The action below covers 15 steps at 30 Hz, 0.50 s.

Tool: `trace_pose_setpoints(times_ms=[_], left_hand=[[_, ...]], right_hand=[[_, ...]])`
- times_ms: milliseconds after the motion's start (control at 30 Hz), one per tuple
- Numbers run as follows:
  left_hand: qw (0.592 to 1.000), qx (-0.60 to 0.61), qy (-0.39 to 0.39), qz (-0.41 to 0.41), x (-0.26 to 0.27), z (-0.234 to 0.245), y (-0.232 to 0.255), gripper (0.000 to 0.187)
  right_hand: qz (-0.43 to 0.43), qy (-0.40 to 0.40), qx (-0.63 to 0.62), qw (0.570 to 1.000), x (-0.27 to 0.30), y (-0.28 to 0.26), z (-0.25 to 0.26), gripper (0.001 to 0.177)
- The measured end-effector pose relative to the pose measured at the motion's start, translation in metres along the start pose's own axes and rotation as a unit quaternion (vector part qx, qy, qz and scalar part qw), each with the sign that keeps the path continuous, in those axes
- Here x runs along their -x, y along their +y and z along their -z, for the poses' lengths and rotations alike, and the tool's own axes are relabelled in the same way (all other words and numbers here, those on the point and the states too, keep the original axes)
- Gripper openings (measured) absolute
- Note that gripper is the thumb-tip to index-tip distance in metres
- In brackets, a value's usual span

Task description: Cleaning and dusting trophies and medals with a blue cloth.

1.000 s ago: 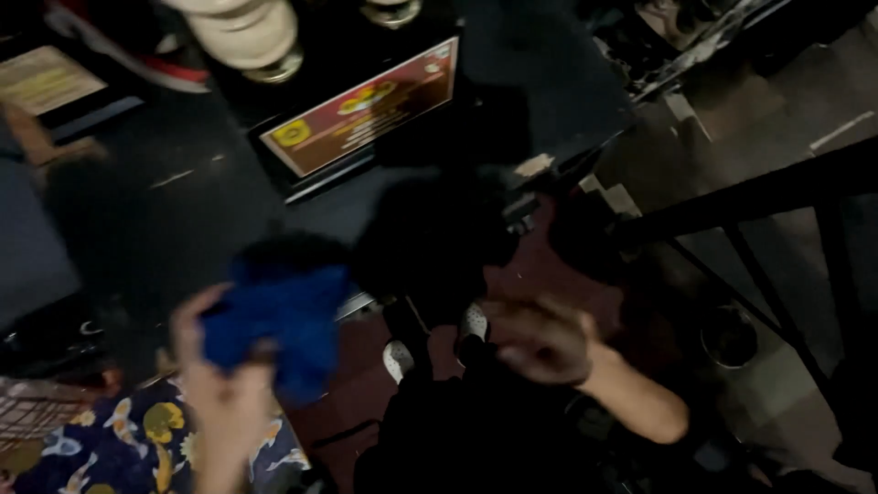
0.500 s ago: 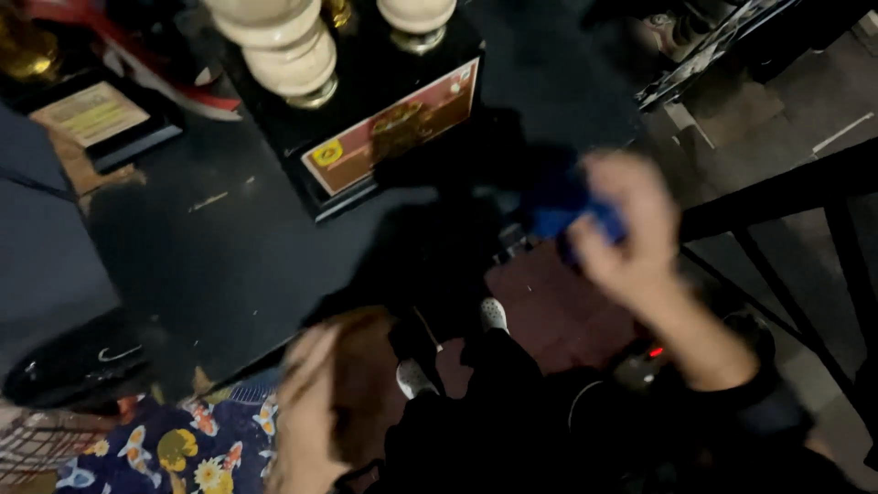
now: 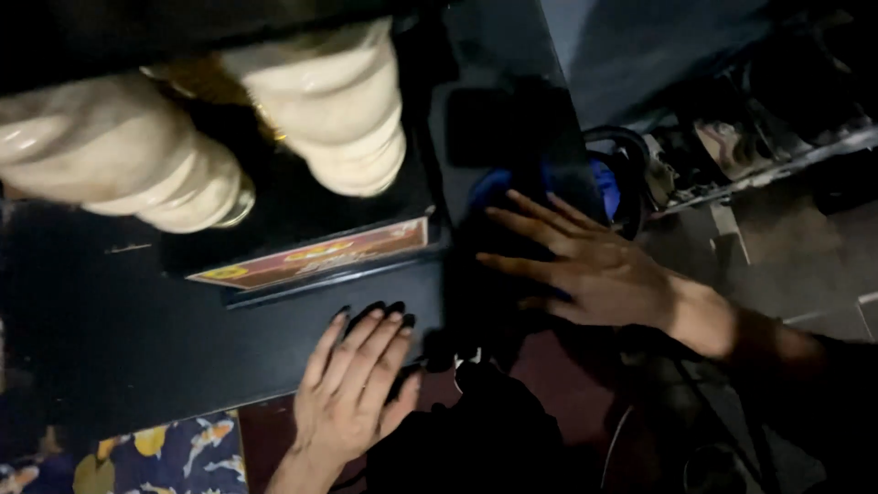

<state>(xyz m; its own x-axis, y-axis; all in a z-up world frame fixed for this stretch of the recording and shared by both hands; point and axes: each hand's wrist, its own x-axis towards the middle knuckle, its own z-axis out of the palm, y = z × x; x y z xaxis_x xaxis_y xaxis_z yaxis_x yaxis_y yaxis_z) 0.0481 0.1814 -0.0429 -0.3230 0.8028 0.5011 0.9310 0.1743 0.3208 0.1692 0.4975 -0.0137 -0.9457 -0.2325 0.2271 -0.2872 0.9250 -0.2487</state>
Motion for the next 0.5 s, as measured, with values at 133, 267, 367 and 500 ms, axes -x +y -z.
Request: trace_pose_setpoints(times_ms=[133,267,367,500], left_hand=[[0.996,-0.062,0.031,0.055,-0.002,-0.019,0.006,0.03],[0.992,-0.092,0.036,0.08,-0.002,-0.023,0.012,0.03],[0.989,-0.085,0.057,0.111,-0.006,-0.028,0.016,0.028],[0.981,-0.05,0.088,0.164,-0.011,-0.026,0.021,0.025]], right_hand=[[0.101,-0.015,-0.011,0.995,-0.034,0.049,0.005,0.064],[0.129,-0.074,0.002,0.989,-0.079,0.121,0.0,0.066],[0.131,-0.03,0.032,0.99,-0.096,0.175,0.002,0.063],[0.042,0.003,0.021,0.999,-0.091,0.229,-0.045,0.07]])
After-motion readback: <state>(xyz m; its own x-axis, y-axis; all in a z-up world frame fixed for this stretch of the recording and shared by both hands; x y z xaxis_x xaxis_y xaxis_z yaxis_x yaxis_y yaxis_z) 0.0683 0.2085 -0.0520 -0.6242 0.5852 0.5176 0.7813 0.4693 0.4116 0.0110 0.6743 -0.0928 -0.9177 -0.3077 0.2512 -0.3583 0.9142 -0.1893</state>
